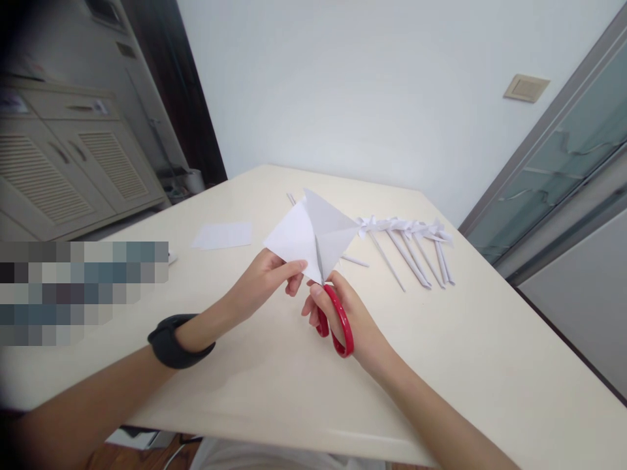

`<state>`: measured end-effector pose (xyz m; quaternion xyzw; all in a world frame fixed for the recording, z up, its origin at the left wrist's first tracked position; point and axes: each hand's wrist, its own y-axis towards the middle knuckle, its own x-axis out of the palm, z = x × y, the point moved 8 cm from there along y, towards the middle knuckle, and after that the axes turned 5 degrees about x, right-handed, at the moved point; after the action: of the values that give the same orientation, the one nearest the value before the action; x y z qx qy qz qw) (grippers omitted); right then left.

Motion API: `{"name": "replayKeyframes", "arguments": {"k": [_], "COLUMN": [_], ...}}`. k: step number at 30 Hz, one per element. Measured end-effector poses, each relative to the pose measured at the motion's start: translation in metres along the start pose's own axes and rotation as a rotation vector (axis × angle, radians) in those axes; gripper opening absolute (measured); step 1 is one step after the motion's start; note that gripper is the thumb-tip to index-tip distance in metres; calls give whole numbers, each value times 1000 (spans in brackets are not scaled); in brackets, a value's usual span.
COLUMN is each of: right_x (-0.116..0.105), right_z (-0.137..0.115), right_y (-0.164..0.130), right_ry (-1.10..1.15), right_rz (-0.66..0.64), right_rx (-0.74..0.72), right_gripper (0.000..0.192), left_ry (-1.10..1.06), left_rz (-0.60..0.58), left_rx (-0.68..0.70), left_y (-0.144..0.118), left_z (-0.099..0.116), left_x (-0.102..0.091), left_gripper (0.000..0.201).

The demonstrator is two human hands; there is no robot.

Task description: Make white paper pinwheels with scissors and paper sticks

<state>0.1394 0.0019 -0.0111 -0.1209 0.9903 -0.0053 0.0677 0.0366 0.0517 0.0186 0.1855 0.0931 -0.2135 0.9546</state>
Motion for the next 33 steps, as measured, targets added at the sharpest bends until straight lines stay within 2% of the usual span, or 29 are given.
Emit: {"name": "replayKeyframes", "arguments": {"k": [33], "right_x": [0], "right_z": [1], "right_y": [2], "right_ry": [25], "right_rz": [-26], "right_rx": [-30], "right_gripper": [16], "left_ry": [-49], "left_rz": [-35], "left_rx": [-40], "left_y": [-2], "left_z": [-5], "left_x": [7], "left_gripper": [29]}}
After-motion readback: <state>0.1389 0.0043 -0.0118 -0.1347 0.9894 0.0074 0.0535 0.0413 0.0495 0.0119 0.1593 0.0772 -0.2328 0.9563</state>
